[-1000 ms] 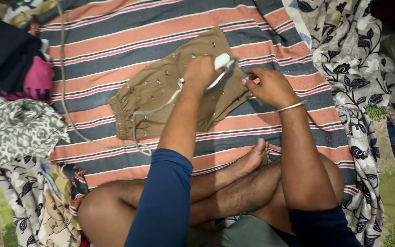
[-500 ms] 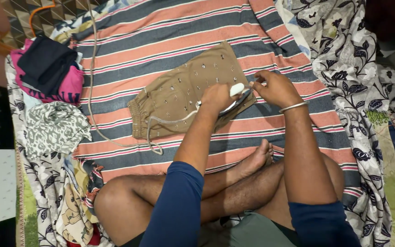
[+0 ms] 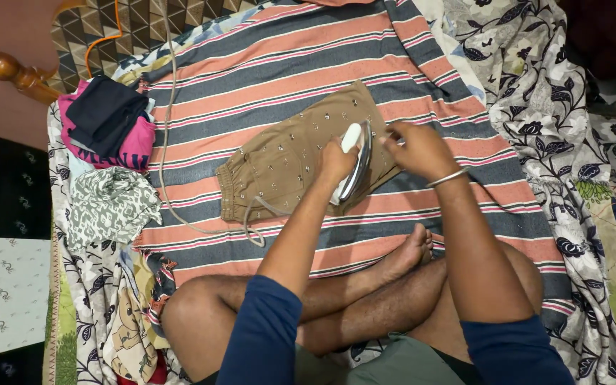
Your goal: The person irons a pair of beige shorts laid out on a bed. They use an electric iron to smooth the fabric, repeatedly adjusting the shorts and ironing different sections until the garment appears flat.
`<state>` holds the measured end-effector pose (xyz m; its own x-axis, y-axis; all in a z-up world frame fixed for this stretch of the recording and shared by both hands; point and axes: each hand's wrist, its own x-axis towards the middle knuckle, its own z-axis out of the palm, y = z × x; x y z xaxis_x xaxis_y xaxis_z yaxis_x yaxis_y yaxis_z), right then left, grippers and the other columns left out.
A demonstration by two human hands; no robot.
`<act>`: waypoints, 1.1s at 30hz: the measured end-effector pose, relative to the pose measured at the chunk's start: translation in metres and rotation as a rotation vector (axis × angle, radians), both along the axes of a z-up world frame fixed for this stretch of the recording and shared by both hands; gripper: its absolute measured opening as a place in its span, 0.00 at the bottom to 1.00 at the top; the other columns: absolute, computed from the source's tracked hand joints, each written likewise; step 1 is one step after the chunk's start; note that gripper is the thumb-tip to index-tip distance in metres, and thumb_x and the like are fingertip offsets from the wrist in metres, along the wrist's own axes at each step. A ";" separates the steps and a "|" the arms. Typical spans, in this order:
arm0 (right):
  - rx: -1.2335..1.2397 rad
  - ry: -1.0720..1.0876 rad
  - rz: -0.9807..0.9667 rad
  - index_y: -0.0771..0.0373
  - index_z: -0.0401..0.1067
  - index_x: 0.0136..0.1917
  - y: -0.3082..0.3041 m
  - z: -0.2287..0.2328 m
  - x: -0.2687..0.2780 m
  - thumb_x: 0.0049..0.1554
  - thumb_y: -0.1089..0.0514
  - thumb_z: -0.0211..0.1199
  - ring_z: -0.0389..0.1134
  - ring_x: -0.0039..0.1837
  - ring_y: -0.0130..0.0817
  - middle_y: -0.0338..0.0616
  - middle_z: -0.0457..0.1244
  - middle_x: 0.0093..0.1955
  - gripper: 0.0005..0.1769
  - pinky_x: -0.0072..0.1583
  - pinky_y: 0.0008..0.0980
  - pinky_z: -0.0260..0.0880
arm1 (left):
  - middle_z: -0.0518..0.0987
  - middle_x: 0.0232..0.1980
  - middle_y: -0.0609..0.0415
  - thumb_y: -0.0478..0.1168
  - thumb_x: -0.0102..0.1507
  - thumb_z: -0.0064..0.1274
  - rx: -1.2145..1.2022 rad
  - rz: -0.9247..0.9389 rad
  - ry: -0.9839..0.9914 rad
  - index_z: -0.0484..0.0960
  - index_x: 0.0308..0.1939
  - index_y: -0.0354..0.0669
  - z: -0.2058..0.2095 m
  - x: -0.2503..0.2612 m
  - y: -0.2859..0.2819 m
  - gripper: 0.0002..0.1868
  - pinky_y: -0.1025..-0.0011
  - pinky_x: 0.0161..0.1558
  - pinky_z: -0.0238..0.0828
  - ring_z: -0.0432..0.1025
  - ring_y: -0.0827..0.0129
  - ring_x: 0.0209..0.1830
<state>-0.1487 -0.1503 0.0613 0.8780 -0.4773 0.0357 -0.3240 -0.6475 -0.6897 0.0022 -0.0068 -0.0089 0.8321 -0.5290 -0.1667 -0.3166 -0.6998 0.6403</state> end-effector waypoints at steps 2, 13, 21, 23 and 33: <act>0.043 0.013 0.030 0.65 0.77 0.56 0.014 -0.002 0.008 0.59 0.43 0.62 0.73 0.51 0.57 0.61 0.70 0.49 0.24 0.53 0.49 0.72 | 0.83 0.48 0.36 0.53 0.62 0.57 -0.175 0.113 0.143 0.78 0.55 0.34 -0.008 0.001 -0.003 0.27 0.56 0.48 0.75 0.79 0.47 0.47; 0.158 0.010 0.095 0.70 0.78 0.52 0.004 -0.061 0.023 0.57 0.47 0.65 0.73 0.41 0.44 0.60 0.70 0.41 0.23 0.45 0.42 0.70 | 0.76 0.38 0.60 0.63 0.70 0.39 -0.980 0.203 1.003 0.73 0.63 0.50 -0.046 -0.065 -0.009 0.27 0.71 0.37 0.65 0.68 0.75 0.35; 0.434 -0.116 0.071 0.70 0.73 0.57 0.011 -0.070 0.024 0.61 0.52 0.63 0.69 0.46 0.28 0.43 0.70 0.46 0.19 0.48 0.31 0.70 | 0.79 0.54 0.50 0.62 0.73 0.45 -0.865 -0.133 0.764 0.75 0.69 0.37 -0.028 -0.059 0.044 0.34 0.73 0.57 0.69 0.72 0.73 0.53; 0.491 -0.166 0.052 0.70 0.72 0.60 0.012 -0.064 0.027 0.63 0.53 0.62 0.69 0.47 0.27 0.42 0.69 0.47 0.19 0.50 0.29 0.70 | 0.78 0.62 0.44 0.61 0.72 0.48 -0.631 -0.228 0.414 0.78 0.66 0.34 -0.012 -0.044 0.081 0.34 0.67 0.62 0.69 0.73 0.63 0.60; 0.411 -0.012 0.126 0.68 0.69 0.67 0.016 -0.027 0.054 0.63 0.53 0.60 0.62 0.40 0.26 0.38 0.64 0.43 0.23 0.43 0.30 0.64 | 0.72 0.68 0.37 0.53 0.62 0.59 0.239 0.053 -0.171 0.76 0.62 0.37 0.031 0.079 0.278 0.31 0.51 0.65 0.67 0.69 0.40 0.65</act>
